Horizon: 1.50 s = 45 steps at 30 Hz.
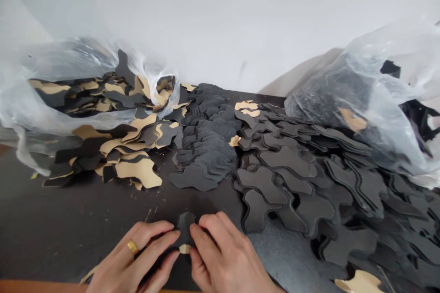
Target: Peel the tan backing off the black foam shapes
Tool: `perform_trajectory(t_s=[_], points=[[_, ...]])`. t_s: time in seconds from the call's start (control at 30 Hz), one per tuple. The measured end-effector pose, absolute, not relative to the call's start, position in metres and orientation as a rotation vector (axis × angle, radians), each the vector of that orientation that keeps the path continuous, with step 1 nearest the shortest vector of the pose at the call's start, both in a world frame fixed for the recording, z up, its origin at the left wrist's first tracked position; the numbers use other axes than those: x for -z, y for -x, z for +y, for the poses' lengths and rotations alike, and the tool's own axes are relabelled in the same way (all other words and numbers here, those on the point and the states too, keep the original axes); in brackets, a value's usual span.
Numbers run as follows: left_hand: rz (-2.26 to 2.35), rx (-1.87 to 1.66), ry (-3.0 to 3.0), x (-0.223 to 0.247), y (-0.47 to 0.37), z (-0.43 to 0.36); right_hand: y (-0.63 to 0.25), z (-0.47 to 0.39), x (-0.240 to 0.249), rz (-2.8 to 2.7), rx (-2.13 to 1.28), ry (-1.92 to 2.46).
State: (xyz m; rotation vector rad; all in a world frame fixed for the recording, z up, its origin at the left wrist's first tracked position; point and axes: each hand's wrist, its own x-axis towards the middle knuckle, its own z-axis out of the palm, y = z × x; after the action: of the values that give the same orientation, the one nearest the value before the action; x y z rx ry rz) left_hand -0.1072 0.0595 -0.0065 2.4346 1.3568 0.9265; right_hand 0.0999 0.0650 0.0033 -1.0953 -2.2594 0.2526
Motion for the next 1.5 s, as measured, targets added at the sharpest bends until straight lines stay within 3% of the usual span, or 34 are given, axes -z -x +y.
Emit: perform_trajectory(t_s=[0.73,1.5], points=[[1.346,-0.853,-2.469,0.003,0.106,0.054,-0.111,0.067,-0.020,-2.252,-0.853,1.228],[1.354,-0.751,-2.438,0.002,0.107,0.051,-0.110,0.067,-0.022,-2.278,-0.816,1.228]])
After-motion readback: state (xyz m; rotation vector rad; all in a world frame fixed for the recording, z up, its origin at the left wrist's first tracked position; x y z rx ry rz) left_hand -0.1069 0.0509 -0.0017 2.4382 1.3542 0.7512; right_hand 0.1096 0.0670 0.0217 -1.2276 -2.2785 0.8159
